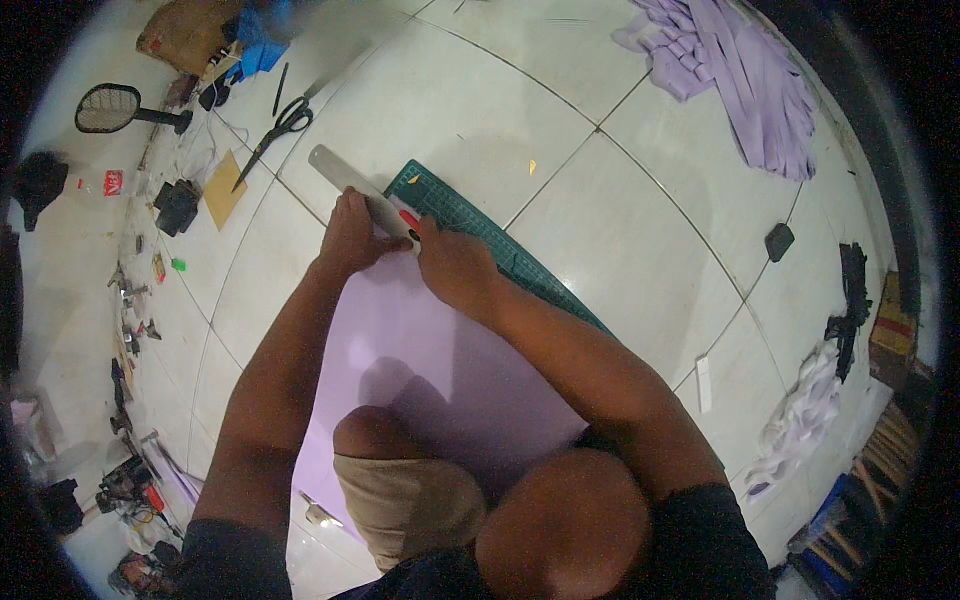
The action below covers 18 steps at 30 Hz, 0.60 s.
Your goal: The person cuts a large piece of purple fabric into strips using a utility knife and a long metal ruler on a cutting mat.
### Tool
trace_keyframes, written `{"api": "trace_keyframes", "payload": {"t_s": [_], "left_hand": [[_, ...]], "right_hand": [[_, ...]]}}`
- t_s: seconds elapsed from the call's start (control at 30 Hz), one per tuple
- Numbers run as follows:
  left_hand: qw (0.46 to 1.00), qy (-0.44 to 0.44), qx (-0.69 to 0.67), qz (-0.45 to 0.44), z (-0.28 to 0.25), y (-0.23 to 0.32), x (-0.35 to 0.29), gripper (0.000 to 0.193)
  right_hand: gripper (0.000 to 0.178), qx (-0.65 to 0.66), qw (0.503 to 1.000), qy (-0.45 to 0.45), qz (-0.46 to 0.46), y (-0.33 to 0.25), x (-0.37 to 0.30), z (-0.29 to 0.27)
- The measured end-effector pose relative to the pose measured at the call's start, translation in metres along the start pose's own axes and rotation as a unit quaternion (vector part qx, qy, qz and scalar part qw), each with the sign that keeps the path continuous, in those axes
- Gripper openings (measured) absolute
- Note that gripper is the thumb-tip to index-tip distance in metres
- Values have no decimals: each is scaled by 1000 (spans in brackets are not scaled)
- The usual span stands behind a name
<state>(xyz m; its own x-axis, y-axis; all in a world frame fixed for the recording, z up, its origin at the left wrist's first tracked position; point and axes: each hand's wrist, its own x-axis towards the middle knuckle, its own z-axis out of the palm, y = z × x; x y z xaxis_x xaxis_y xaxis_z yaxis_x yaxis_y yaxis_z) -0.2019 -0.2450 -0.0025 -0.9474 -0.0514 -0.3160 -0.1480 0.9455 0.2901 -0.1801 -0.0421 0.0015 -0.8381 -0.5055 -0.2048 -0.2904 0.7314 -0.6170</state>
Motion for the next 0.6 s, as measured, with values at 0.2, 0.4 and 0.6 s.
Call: {"api": "trace_keyframes", "payload": {"t_s": [0.2, 0.4, 0.6], "left_hand": [[999, -34, 21, 1, -5, 19, 3, 111], [999, 5, -1, 38, 0, 6, -3, 106], [997, -56, 40, 36, -12, 20, -4, 89]], "right_hand": [[21, -18, 1000, -15, 17, 8, 0, 2], [21, -26, 1000, -12, -13, -3, 2, -12], [21, 11, 999, -41, -14, -4, 4, -24]]}}
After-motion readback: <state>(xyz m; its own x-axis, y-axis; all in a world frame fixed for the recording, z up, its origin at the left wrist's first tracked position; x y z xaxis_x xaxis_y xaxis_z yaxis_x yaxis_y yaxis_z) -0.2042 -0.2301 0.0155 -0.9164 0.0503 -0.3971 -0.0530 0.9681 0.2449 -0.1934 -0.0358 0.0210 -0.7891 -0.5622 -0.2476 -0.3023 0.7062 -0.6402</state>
